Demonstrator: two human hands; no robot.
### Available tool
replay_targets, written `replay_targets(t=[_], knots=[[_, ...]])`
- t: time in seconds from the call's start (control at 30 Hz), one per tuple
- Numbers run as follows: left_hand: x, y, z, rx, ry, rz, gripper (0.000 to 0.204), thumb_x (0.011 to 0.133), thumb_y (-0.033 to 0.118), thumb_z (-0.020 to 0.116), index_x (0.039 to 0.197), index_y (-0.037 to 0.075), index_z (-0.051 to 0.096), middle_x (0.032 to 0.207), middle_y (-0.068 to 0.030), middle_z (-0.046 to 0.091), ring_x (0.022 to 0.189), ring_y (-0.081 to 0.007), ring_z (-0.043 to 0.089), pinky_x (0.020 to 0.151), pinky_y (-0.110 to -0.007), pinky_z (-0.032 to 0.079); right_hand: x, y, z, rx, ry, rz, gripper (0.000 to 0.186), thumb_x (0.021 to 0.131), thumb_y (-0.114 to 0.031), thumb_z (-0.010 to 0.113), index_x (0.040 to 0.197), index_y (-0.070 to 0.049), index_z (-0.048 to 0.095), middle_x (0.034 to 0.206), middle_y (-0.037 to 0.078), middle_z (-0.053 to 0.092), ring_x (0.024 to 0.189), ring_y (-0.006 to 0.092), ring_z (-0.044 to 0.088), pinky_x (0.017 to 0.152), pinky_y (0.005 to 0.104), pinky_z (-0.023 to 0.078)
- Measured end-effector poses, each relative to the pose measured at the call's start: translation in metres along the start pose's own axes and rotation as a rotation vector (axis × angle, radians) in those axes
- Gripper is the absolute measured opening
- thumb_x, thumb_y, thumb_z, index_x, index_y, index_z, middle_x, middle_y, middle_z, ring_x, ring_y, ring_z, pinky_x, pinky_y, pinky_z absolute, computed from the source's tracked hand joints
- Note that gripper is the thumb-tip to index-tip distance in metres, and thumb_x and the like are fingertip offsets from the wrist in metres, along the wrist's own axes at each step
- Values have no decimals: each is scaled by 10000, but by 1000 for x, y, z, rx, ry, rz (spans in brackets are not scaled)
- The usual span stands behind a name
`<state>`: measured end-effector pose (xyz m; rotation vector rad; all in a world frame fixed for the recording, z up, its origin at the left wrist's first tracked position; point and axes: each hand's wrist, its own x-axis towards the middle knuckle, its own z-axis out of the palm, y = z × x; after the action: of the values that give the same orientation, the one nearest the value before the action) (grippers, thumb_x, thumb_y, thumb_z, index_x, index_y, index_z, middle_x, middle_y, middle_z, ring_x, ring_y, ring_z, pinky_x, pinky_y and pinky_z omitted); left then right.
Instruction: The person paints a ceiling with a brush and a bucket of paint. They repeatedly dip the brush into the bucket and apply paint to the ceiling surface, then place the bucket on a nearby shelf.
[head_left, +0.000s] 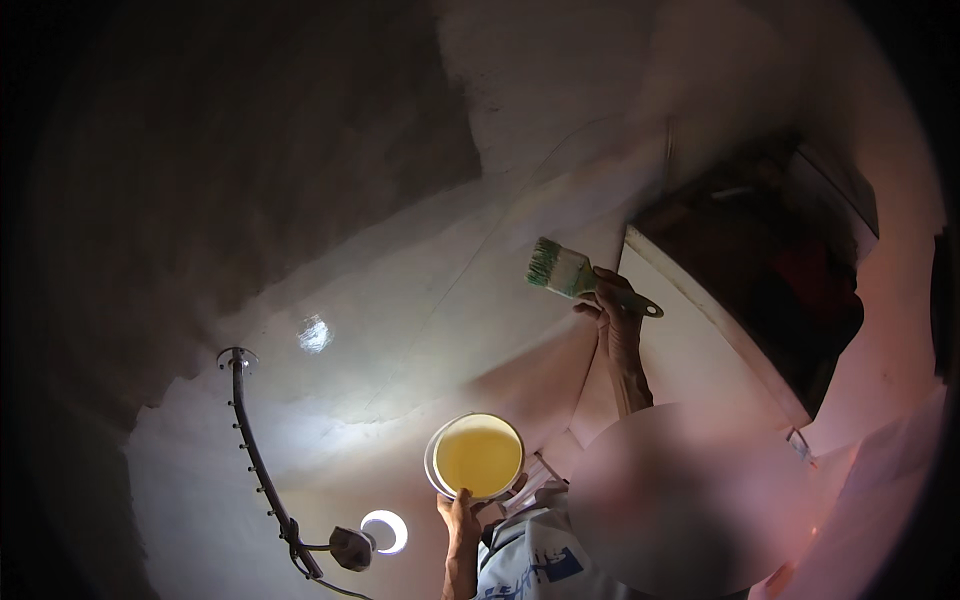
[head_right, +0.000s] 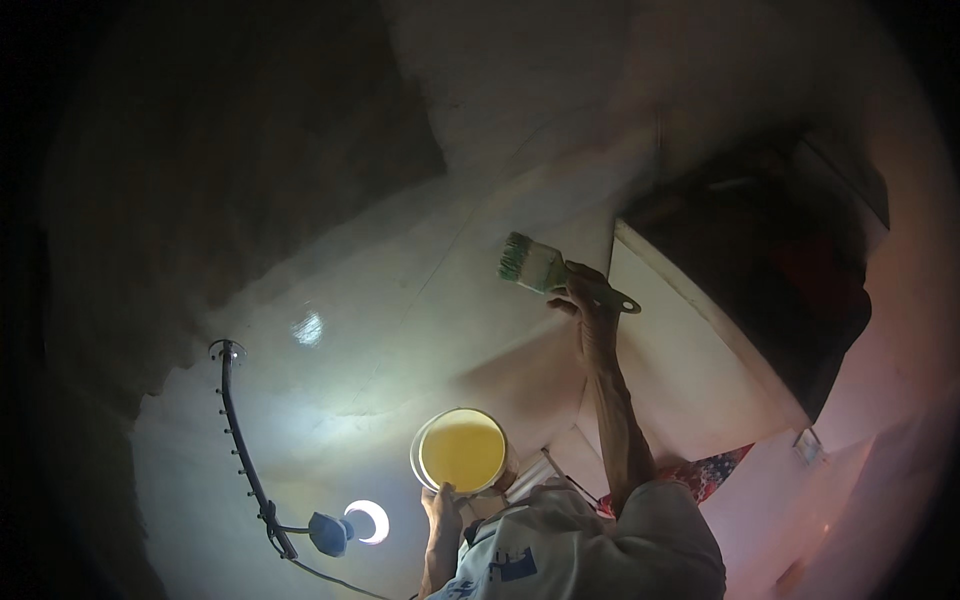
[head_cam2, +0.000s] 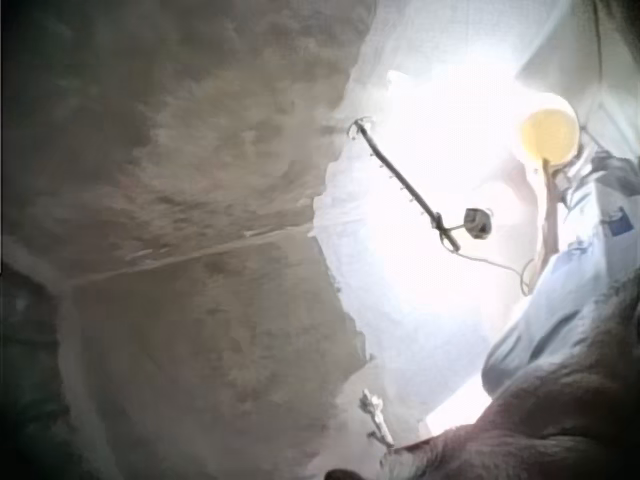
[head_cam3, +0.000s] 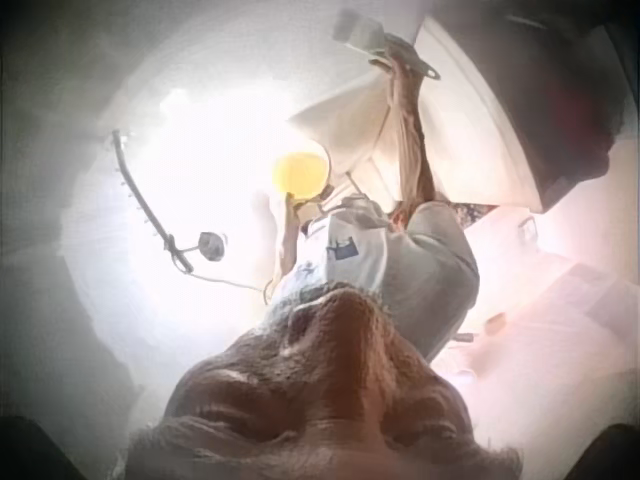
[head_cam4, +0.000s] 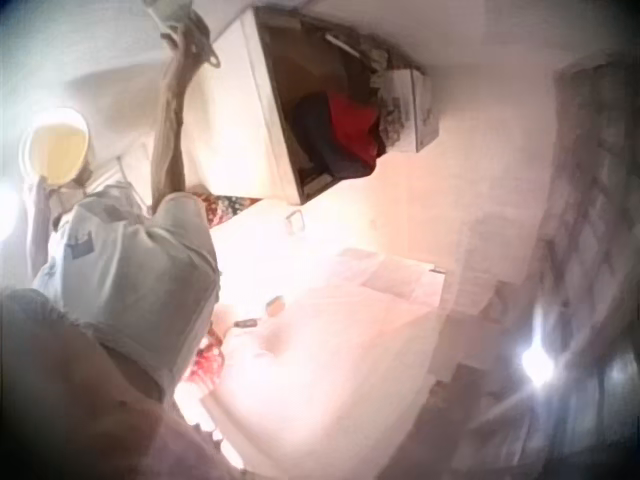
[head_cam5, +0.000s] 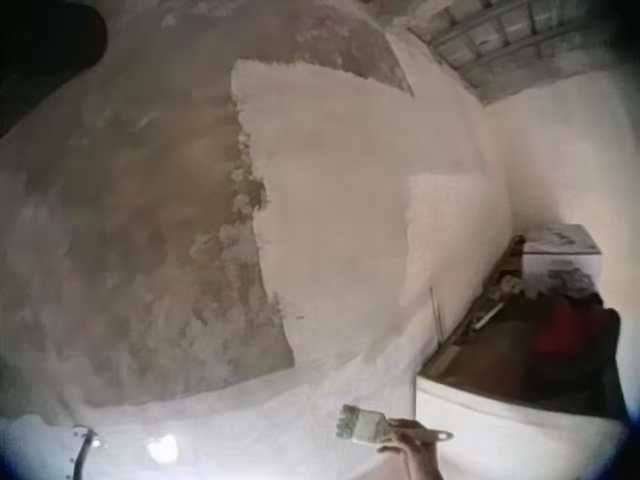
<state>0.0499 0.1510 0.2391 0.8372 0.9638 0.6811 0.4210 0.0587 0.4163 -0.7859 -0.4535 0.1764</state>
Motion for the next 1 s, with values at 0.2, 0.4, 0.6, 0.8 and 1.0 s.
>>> replay_targets(t=[0.2,0.4,0.6,0.8,1.0], knots=[[3,-3,-7,18,20,-10,380,862,41,572,1229,10,480,1120,-183,591,901,-333,679,653,-462,645,52,-5,1,-48,-4,-91,326,924,-146,688,1207,5,628,1106,120,666,951,196,676,763,347,598],[-1,-3,-4,8,62,-26,391,847,32,573,1227,14,481,1085,-165,574,873,-313,659,642,-474,643,88,-7,-10,-37,-101,-108,300,913,-131,690,1188,-17,645,1126,100,672,965,201,672,766,349,587],[6,-12,-14,-1,89,-32,450,798,3,566,1239,35,480,1015,-124,554,844,-294,641,624,-483,646,134,-15,-38,-61,-27,-181,312,914,-114,691,1213,-44,634,1202,70,652,964,177,671,770,351,593],[7,-13,-17,-2,59,-51,461,795,-2,559,1246,33,472,1037,-137,565,853,-299,644,631,-498,639,165,-47,-73,-218,190,-444,291,898,-134,730,1160,-23,667,1115,80,680,930,147,657,772,304,566],[6,-14,-14,35,58,-42,419,817,21,580,1224,30,485,1040,-134,569,867,-292,644,639,-496,636,137,-50,1,-709,128,-996,259,859,65,665,1098,-33,690,1072,96,687,974,209,656,891,320,523]])
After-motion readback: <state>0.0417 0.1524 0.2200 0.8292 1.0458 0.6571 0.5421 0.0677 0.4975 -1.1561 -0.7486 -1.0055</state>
